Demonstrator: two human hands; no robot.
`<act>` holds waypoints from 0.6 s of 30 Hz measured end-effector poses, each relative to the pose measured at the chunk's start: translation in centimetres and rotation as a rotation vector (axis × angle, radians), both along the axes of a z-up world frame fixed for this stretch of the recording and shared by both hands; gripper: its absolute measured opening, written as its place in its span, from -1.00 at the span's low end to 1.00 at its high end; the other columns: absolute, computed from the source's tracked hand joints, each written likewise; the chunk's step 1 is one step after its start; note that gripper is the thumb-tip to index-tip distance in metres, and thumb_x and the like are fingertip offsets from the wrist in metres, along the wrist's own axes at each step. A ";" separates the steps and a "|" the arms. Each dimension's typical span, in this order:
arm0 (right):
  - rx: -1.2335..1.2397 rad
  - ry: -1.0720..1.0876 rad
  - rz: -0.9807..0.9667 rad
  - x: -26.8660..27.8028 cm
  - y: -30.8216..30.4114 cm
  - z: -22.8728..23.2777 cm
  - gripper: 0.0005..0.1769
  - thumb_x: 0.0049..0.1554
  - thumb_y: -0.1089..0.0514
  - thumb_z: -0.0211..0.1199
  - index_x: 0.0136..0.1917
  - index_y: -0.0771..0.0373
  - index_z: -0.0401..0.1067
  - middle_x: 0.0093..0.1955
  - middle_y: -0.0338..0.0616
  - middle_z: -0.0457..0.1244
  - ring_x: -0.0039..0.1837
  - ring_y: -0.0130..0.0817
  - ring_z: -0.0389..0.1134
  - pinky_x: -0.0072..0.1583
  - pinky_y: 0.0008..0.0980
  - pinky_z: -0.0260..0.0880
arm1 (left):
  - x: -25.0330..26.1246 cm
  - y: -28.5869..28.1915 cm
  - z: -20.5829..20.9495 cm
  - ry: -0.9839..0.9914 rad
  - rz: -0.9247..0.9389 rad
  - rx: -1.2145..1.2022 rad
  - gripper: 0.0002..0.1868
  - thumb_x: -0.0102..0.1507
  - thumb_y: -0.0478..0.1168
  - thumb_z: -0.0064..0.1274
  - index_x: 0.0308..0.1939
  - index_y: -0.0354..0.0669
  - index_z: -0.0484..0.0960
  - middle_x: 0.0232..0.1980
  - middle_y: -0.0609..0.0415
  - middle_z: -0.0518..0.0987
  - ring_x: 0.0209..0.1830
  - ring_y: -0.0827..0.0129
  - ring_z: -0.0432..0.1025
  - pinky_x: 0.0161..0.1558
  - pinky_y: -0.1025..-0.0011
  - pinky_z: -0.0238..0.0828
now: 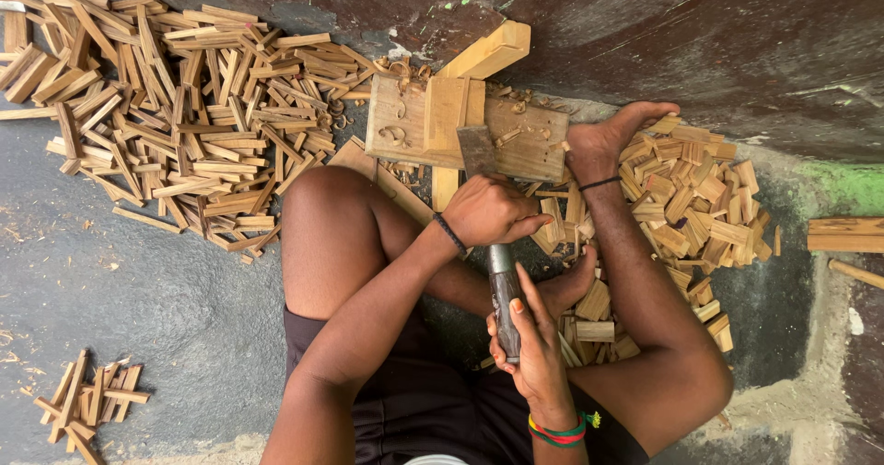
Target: The person sits on the floor and uses a chisel and mallet to carve a piece of wood held between their feet. They repeatedly strike the chisel to shape the wood, creating wood shavings that accumulate on the floor.
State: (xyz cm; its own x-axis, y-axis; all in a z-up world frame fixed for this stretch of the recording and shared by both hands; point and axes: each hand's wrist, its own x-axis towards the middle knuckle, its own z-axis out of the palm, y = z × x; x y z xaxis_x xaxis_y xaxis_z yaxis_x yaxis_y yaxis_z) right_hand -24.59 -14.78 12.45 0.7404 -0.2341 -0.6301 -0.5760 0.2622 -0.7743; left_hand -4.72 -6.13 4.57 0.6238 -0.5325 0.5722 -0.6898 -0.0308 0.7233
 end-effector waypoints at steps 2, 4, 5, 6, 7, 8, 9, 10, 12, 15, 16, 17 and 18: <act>0.000 0.007 0.000 0.0 0.0 0.0 -0.28 0.28 -0.06 0.01 0.66 -0.02 -0.03 -0.31 -0.05 0.27 -0.50 -0.52 0.23 -0.53 -0.59 0.14 | 0.0 0.0 0.0 0.023 -0.010 -0.009 -0.67 0.31 0.02 0.16 -0.44 -0.07 0.71 -0.51 0.02 0.60 -0.51 0.11 0.52 -0.42 0.17 0.42; 0.003 0.004 0.001 0.1 0.0 -0.1 -0.28 0.28 -0.06 0.01 0.66 -0.02 -0.03 -0.31 -0.05 0.27 -0.50 -0.52 0.23 -0.53 -0.59 0.14 | 0.1 0.1 0.0 0.001 0.005 0.005 -0.66 0.30 0.02 0.17 -0.47 -0.07 0.70 -0.52 0.01 0.59 -0.51 0.08 0.51 -0.41 0.16 0.42; 0.005 0.000 -0.001 0.1 0.0 -0.1 -0.28 0.29 -0.06 0.01 0.66 -0.01 -0.03 -0.30 -0.05 0.27 -0.50 -0.52 0.23 -0.53 -0.60 0.14 | 0.1 0.2 0.0 -0.009 0.011 0.012 -0.66 0.30 0.02 0.18 -0.49 -0.07 0.70 -0.53 0.00 0.59 -0.51 0.06 0.50 -0.41 0.15 0.42; 0.007 -0.004 -0.002 0.1 0.1 -0.1 -0.28 0.29 -0.05 0.02 0.66 -0.01 -0.03 -0.30 -0.06 0.26 -0.50 -0.52 0.23 -0.53 -0.60 0.14 | 0.1 0.2 0.0 0.001 0.006 0.012 -0.66 0.30 0.01 0.17 -0.47 -0.08 0.70 -0.52 0.01 0.59 -0.51 0.08 0.51 -0.42 0.16 0.42; 0.013 -0.003 -0.003 0.1 0.0 -0.1 -0.28 0.29 -0.05 0.01 0.66 -0.01 -0.03 -0.30 -0.06 0.27 -0.50 -0.52 0.23 -0.53 -0.60 0.14 | 0.1 0.2 -0.1 0.010 -0.002 0.011 -0.67 0.30 0.01 0.17 -0.46 -0.09 0.70 -0.52 0.01 0.60 -0.51 0.09 0.51 -0.42 0.16 0.42; 0.019 -0.003 -0.003 0.0 0.0 -0.1 -0.28 0.29 -0.05 0.01 0.66 -0.01 -0.03 -0.30 -0.06 0.27 -0.50 -0.52 0.23 -0.53 -0.60 0.15 | 0.1 0.1 -0.1 0.019 -0.011 0.009 -0.67 0.30 0.01 0.17 -0.45 -0.09 0.71 -0.51 0.01 0.60 -0.51 0.10 0.52 -0.43 0.17 0.41; 0.026 -0.003 -0.001 0.0 0.0 -0.1 -0.28 0.29 -0.05 0.01 0.66 -0.01 -0.03 -0.30 -0.05 0.27 -0.49 -0.52 0.23 -0.52 -0.60 0.15 | 0.1 0.0 -0.1 0.013 -0.008 0.006 -0.67 0.30 0.01 0.17 -0.45 -0.09 0.71 -0.51 0.01 0.60 -0.51 0.10 0.52 -0.43 0.17 0.42; 0.027 -0.001 -0.006 0.0 0.0 -0.1 -0.28 0.29 -0.05 0.01 0.67 -0.02 -0.04 -0.30 -0.06 0.27 -0.49 -0.53 0.23 -0.52 -0.60 0.15 | 0.0 0.0 -0.2 0.007 -0.004 0.002 -0.67 0.30 0.02 0.17 -0.45 -0.09 0.71 -0.51 0.01 0.60 -0.51 0.09 0.52 -0.42 0.17 0.42; 0.032 0.001 -0.010 0.1 0.0 -0.1 -0.28 0.29 -0.05 0.01 0.67 -0.03 -0.04 -0.29 -0.06 0.27 -0.49 -0.53 0.22 -0.52 -0.60 0.15 | 0.1 0.1 -0.2 -0.004 0.003 0.006 -0.67 0.29 0.02 0.17 -0.46 -0.08 0.71 -0.52 0.00 0.59 -0.51 0.08 0.51 -0.41 0.16 0.42; 0.032 -0.003 -0.014 0.1 0.0 -0.2 -0.28 0.29 -0.04 0.02 0.67 -0.01 -0.03 -0.29 -0.05 0.27 -0.50 -0.53 0.21 -0.52 -0.59 0.16 | 0.2 0.0 -0.2 -0.014 0.000 0.004 -0.67 0.29 0.02 0.17 -0.46 -0.08 0.71 -0.52 0.00 0.59 -0.50 0.07 0.50 -0.38 0.15 0.43; 0.030 0.004 -0.013 0.1 0.0 -0.2 -0.28 0.29 -0.05 0.01 0.66 -0.02 -0.03 -0.30 -0.05 0.27 -0.50 -0.53 0.21 -0.52 -0.59 0.15 | 0.2 0.0 -0.2 -0.011 -0.003 -0.007 -0.68 0.30 0.01 0.17 -0.44 -0.08 0.71 -0.51 0.00 0.59 -0.49 0.08 0.51 -0.38 0.16 0.44; 0.028 0.010 -0.014 0.0 0.0 -0.2 -0.28 0.28 -0.05 0.01 0.66 -0.03 -0.03 -0.30 -0.05 0.27 -0.51 -0.52 0.21 -0.53 -0.59 0.14 | 0.1 0.0 -0.3 -0.009 -0.007 -0.020 -0.68 0.31 0.01 0.16 -0.43 -0.08 0.72 -0.50 0.01 0.60 -0.48 0.08 0.51 -0.37 0.16 0.44; 0.026 0.017 -0.016 0.0 0.0 -0.3 -0.28 0.28 -0.06 0.01 0.66 -0.04 -0.03 -0.30 -0.05 0.27 -0.51 -0.52 0.21 -0.53 -0.60 0.14 | 0.1 0.0 -0.3 -0.004 -0.010 -0.005 -0.68 0.30 0.01 0.16 -0.43 -0.09 0.72 -0.51 0.00 0.59 -0.49 0.08 0.51 -0.38 0.16 0.43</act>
